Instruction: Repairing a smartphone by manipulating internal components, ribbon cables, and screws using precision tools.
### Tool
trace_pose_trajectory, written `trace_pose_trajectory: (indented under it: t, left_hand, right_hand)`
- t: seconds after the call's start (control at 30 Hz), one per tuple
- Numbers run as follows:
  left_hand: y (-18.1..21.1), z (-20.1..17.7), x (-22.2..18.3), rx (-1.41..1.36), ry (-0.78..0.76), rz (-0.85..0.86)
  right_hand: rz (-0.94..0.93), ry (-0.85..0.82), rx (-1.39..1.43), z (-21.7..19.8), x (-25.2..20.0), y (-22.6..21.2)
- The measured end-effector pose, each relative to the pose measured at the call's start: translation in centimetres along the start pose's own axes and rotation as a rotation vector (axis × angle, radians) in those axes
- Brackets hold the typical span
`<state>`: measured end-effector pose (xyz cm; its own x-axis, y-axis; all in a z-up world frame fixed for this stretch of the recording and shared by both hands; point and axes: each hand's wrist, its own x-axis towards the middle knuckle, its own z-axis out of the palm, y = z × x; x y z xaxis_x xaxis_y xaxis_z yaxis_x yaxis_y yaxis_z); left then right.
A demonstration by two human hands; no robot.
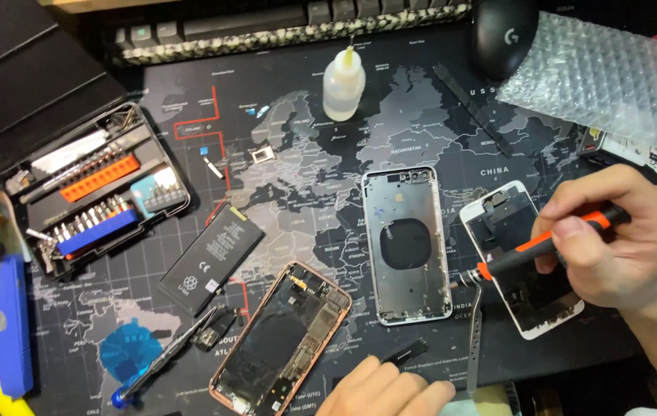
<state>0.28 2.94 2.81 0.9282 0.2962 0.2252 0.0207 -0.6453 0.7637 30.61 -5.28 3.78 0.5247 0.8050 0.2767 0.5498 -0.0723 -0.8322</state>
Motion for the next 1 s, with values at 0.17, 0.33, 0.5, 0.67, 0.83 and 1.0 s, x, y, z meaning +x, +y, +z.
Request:
trace_pose_trajectory:
  t: [0.17, 0.33, 0.5, 0.67, 0.83, 1.0]
  left_hand:
    - [-1.4, 1.6, -0.1, 0.387, 0.076, 0.167]
    - [-2.2, 2.8, -0.3, 0.491, 0.096, 0.120]
    - [-2.7, 3.7, -0.5, 0.532, 0.099, 0.092]
    - [-3.0, 4.4, -0.8, 0.577, 0.132, 0.085]
    - [-3.1, 4.6, -1.0, 0.560, 0.121, 0.082]
    - [-3.0, 4.6, -0.8, 0.549, 0.137, 0.067]
  right_hand:
    - [-0.196, 0.008, -0.145, -0.5, -0.3, 1.1]
    - [-0.240, -0.110, -0.222, -1.7, -0.8, 2.0]
    - [-0.308, -0.202, -0.166, -1.8, 0.0, 1.7]
    - [-0.393, -0.216, -0.136, -1.7, 0.2, 1.8]
    - [-0.369, -0.243, -0.160, -1.8, 0.2, 1.8]
    - [-0.388, -0.243, -0.152, -1.8, 0.2, 2.1]
